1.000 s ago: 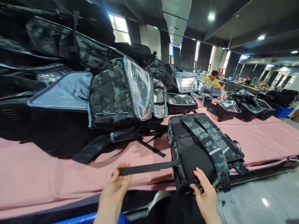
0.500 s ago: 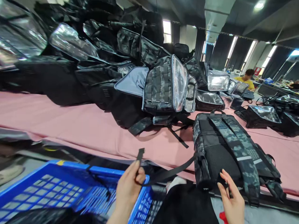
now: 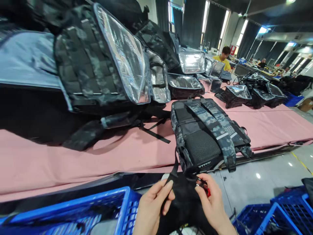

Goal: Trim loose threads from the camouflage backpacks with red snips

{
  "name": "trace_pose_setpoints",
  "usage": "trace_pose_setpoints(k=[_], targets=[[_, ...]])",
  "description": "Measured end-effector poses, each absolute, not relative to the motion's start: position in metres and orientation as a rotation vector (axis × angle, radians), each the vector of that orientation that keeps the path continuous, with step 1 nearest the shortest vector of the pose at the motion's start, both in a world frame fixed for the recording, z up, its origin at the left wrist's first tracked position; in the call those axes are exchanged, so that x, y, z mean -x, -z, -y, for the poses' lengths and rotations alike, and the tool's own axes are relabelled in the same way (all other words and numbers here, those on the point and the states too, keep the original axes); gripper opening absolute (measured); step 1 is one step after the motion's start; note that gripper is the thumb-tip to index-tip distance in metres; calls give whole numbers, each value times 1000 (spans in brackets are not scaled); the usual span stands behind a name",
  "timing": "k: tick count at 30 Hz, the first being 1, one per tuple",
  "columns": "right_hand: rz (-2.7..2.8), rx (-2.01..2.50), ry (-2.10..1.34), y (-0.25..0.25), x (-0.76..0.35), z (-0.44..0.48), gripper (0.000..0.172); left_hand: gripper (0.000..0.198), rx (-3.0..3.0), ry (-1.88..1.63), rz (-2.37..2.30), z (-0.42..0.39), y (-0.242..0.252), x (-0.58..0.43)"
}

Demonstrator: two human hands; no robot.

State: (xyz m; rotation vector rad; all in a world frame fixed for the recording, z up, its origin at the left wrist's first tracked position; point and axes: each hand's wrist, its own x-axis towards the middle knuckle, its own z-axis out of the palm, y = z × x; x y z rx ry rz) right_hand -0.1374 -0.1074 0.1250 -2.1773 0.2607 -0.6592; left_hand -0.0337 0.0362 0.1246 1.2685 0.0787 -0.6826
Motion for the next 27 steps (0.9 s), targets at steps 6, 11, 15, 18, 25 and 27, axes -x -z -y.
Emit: trace_pose_setpoints(k=[6,11,15,18,25,27], targets=[[-33,2355,913,-132,129,107,27,66,-1522,648,-42,-35,-122,40],[-43,2524,947,-130,125,111,24,74,-1564,685,10,-36,-128,44],[-53,2560,892,-131,128,115,24,71,-1577,687,28,-36,-124,44],[-40,2536,851,-136,131,118,22,71,-1570,703,44,-36,-118,43],[-11,2483,665,-140,135,124,21,75,-1575,796,130,-37,-112,42],[3,2478,649,-141,136,126,20,73,-1580,790,129,-37,-112,43]])
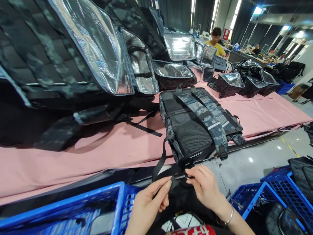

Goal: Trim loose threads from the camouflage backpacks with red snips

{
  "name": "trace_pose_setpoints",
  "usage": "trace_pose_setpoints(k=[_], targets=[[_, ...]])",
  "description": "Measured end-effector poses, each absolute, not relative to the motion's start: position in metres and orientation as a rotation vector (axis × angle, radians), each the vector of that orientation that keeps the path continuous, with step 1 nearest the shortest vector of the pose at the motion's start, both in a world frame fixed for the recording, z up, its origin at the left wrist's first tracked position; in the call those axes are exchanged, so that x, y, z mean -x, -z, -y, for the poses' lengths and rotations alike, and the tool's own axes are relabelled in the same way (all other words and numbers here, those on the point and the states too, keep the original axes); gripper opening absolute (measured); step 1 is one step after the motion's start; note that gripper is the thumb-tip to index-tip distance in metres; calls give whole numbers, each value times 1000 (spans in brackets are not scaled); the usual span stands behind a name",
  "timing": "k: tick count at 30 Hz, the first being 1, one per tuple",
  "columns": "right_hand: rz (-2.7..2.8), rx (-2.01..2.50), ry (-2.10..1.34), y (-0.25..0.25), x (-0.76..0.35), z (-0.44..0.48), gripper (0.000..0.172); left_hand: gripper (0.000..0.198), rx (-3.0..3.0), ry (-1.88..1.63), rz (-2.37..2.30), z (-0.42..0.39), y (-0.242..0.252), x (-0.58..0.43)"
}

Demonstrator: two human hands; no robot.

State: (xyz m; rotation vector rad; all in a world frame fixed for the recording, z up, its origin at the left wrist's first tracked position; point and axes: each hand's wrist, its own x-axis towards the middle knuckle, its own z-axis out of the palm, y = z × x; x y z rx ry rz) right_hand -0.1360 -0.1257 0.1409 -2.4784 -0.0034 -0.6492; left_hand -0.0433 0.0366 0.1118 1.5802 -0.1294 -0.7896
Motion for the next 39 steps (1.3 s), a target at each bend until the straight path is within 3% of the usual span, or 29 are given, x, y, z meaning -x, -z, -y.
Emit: trace_pose_setpoints(k=[14,24,33,39], targets=[[185,2389,531,-149,140,139,11,53,-1623,943,474,-49,-126,29],[13,2126,460,-143,142,135,10,31,-1408,912,154,-38,-151,48],[-248,1637,173,-126,138,127,11,29,-1343,929,121,-37,-156,46],[-172,2078,367,-142,143,131,14,36,-1465,884,176,-41,-145,39]])
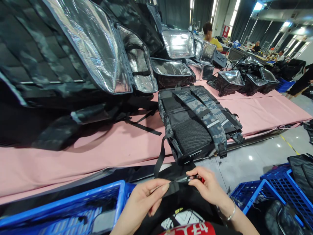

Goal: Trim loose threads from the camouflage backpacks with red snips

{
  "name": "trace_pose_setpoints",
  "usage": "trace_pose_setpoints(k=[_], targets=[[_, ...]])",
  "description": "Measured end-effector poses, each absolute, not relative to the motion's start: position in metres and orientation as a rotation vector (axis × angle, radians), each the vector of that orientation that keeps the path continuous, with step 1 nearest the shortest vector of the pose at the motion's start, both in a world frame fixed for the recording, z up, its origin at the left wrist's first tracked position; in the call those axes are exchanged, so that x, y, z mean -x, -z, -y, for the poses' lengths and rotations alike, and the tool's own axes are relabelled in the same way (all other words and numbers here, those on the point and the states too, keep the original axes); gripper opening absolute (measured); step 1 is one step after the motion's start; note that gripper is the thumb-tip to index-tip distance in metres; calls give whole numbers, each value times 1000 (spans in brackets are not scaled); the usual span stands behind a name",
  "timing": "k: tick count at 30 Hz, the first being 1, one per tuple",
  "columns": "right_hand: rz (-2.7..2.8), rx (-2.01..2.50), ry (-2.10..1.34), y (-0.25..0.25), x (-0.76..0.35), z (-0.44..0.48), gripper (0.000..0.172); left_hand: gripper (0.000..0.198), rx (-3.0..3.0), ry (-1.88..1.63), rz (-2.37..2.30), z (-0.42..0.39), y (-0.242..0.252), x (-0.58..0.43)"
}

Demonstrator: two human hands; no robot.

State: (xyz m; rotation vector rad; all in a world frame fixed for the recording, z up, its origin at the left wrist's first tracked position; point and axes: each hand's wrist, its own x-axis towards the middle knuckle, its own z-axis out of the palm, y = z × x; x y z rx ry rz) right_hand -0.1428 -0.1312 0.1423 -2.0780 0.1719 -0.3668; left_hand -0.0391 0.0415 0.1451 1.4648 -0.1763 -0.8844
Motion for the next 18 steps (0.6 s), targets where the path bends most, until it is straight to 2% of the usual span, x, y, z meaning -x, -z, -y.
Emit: trace_pose_setpoints(k=[3,6,18], targets=[[-8,2250,499,-151,144,134,13,44,-1521,910,212,-42,-141,37],[84,2338,558,-151,143,134,11,42,-1578,856,216,-40,-145,39],[135,2401,550,-147,141,139,12,42,-1620,853,247,-38,-146,43]])
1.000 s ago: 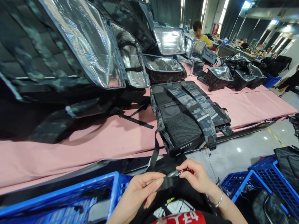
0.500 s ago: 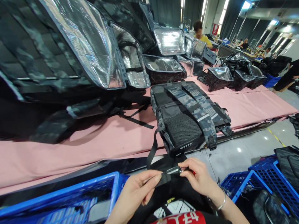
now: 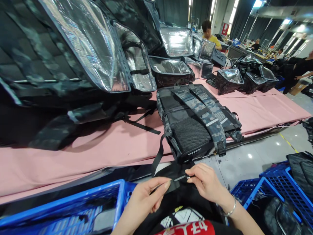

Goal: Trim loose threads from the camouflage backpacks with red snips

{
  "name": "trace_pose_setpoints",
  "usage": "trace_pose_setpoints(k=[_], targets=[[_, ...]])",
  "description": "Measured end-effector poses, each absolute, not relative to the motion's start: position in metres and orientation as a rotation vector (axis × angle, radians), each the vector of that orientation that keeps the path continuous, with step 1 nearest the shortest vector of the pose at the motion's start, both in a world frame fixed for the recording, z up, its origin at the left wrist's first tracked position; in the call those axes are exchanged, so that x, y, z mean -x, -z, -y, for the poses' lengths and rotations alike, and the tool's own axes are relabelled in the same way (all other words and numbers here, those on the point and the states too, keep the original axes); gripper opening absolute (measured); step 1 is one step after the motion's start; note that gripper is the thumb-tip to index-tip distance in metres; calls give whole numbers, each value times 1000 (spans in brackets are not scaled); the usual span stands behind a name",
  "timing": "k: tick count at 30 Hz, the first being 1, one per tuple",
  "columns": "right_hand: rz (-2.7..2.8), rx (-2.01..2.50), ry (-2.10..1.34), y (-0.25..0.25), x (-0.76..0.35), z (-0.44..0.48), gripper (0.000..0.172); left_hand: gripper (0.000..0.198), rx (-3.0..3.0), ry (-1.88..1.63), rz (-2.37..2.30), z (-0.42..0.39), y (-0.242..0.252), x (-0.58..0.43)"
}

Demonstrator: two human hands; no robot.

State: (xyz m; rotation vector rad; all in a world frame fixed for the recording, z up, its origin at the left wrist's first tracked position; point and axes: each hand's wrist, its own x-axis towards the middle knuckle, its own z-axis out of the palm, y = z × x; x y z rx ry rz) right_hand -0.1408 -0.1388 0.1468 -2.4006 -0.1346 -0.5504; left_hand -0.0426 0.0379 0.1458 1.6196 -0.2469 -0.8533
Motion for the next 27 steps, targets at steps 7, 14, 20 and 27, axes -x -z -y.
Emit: trace_pose_setpoints(k=[7,14,20,27], targets=[[118,2392,548,-143,141,139,12,44,-1631,888,300,-37,-140,39],[-102,2189,537,-135,140,135,8,66,-1547,1017,344,-38,-114,27],[-39,2271,470,-140,138,136,13,67,-1582,955,354,-38,-117,27],[-238,1869,438,-137,135,138,14,48,-1189,1085,66,-35,-121,30]])
